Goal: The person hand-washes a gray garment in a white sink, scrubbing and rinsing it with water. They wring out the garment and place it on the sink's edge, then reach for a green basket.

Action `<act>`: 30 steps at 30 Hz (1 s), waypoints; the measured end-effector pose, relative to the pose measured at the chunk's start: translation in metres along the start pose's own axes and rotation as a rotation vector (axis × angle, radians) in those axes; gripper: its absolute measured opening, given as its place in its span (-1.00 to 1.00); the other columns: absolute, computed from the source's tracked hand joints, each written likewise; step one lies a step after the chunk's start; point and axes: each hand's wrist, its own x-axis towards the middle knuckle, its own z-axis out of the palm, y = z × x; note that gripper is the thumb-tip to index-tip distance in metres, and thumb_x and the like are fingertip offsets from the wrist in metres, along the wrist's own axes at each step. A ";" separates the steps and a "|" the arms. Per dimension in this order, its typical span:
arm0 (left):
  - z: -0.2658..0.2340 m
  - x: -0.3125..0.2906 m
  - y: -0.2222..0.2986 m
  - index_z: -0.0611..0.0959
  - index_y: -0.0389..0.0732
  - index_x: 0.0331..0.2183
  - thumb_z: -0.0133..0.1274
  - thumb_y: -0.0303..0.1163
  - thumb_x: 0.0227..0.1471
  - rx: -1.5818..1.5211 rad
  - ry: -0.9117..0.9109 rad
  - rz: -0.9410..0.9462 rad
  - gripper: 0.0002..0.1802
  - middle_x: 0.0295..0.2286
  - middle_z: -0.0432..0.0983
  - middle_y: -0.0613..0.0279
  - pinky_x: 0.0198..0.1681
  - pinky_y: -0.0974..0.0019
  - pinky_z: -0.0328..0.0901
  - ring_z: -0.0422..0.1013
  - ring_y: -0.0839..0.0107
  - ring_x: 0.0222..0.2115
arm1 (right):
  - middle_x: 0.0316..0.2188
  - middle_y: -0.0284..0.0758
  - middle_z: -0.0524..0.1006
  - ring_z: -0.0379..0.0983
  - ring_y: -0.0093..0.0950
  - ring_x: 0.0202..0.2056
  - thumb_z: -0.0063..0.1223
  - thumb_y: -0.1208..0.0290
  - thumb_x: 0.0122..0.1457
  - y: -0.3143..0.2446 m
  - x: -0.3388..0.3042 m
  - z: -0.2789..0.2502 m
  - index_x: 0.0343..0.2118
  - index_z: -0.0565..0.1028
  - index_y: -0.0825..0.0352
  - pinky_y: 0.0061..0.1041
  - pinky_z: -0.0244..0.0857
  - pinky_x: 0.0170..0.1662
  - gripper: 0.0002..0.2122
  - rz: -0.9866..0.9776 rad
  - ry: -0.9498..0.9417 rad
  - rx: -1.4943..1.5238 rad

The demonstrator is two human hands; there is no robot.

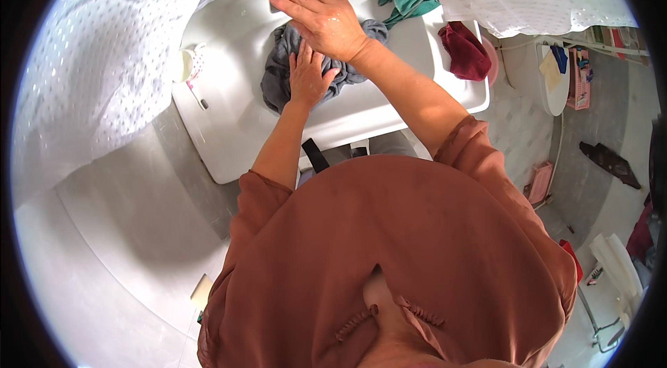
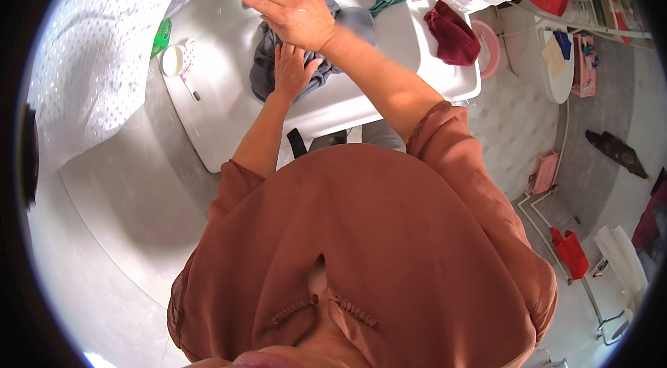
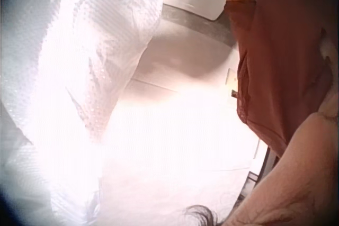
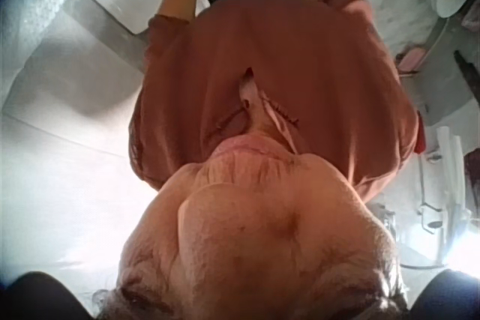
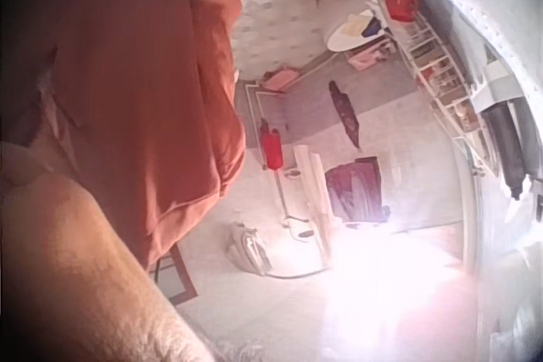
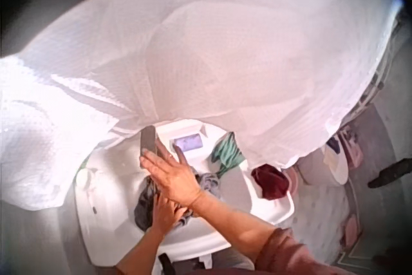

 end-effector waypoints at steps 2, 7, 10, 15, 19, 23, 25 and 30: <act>0.006 -0.006 -0.002 0.27 -0.22 0.17 0.15 -0.23 0.00 -0.006 0.027 0.002 -0.26 0.23 0.02 0.02 0.25 -0.09 -0.10 -0.11 0.10 0.28 | 0.16 -0.55 0.34 0.17 -0.34 0.22 0.19 0.39 -0.07 0.000 -0.024 0.010 0.11 0.37 0.02 -0.01 0.02 0.21 -0.42 -0.012 -0.050 -0.084; 0.022 -0.018 -0.014 0.50 -0.16 -0.03 0.03 -0.50 -0.01 -0.037 0.221 -0.017 -0.58 0.01 0.33 -0.12 -0.04 0.07 0.32 0.31 -0.01 -0.01 | 0.27 -0.38 0.17 0.02 -0.18 0.28 0.21 0.32 -0.02 -0.009 -0.044 0.002 0.20 0.26 0.03 0.05 -0.08 0.24 -0.35 0.130 -0.111 -0.012; 0.016 -0.012 -0.017 0.53 -0.17 -0.10 -0.02 -0.53 0.00 -0.231 0.158 -0.225 -0.65 -0.17 0.48 -0.12 -0.13 0.05 0.36 0.42 -0.10 -0.18 | 0.11 -0.14 0.30 0.18 -0.10 0.15 0.23 0.32 -0.06 0.005 -0.073 0.004 0.10 0.33 0.23 -0.12 0.11 0.16 -0.42 0.350 0.144 0.040; -0.015 -0.009 -0.024 0.62 -0.18 -0.21 0.04 -0.39 0.09 -0.866 0.239 -0.380 -0.79 -0.47 0.49 0.32 -0.38 0.45 0.25 0.31 0.55 -0.47 | -0.08 -0.19 0.41 0.30 -0.13 -0.03 0.22 0.36 -0.06 0.012 -0.180 0.049 -0.15 0.44 0.28 -0.25 0.23 0.04 -0.63 1.026 -0.224 -0.113; -0.065 -0.029 -0.016 0.64 -0.14 -0.27 0.07 -0.23 0.10 -1.281 0.259 -0.648 -0.77 -0.45 0.43 0.46 -0.41 0.45 0.21 0.28 0.56 -0.46 | -0.30 -0.25 0.47 0.37 -0.26 -0.18 0.28 0.39 -0.08 0.024 -0.206 0.063 -0.28 0.42 0.29 -0.31 0.28 -0.08 -0.69 1.059 -0.319 -0.082; -0.111 -0.047 -0.013 0.61 -0.24 -0.32 0.07 -0.35 0.13 -1.480 0.322 -0.562 -0.84 -0.38 0.52 0.28 -0.31 0.40 0.36 0.46 0.48 -0.36 | -0.51 -0.45 0.40 0.36 -0.52 -0.48 0.18 0.42 0.07 0.054 -0.213 0.058 -0.39 0.34 0.22 -0.49 0.30 -0.37 -0.81 1.514 0.235 0.881; -0.123 -0.056 -0.033 0.59 -0.26 -0.24 0.03 -0.35 0.15 -1.492 0.358 -0.467 -0.80 -0.31 0.55 0.20 -0.24 0.28 0.43 0.51 0.38 -0.32 | -0.52 -0.47 0.40 0.36 -0.55 -0.49 0.14 0.44 0.10 0.050 -0.196 0.029 -0.42 0.32 0.20 -0.53 0.27 -0.42 -0.83 1.543 0.390 1.113; -0.193 -0.065 0.006 0.60 -0.23 -0.22 0.03 -0.32 0.15 -1.475 0.387 -0.516 -0.79 -0.28 0.55 0.19 -0.26 0.25 0.43 0.50 0.38 -0.27 | -0.56 -0.49 0.39 0.33 -0.65 -0.54 0.09 0.49 0.14 0.053 -0.172 -0.045 -0.44 0.33 0.18 -0.63 0.22 -0.46 -0.86 1.308 0.615 1.295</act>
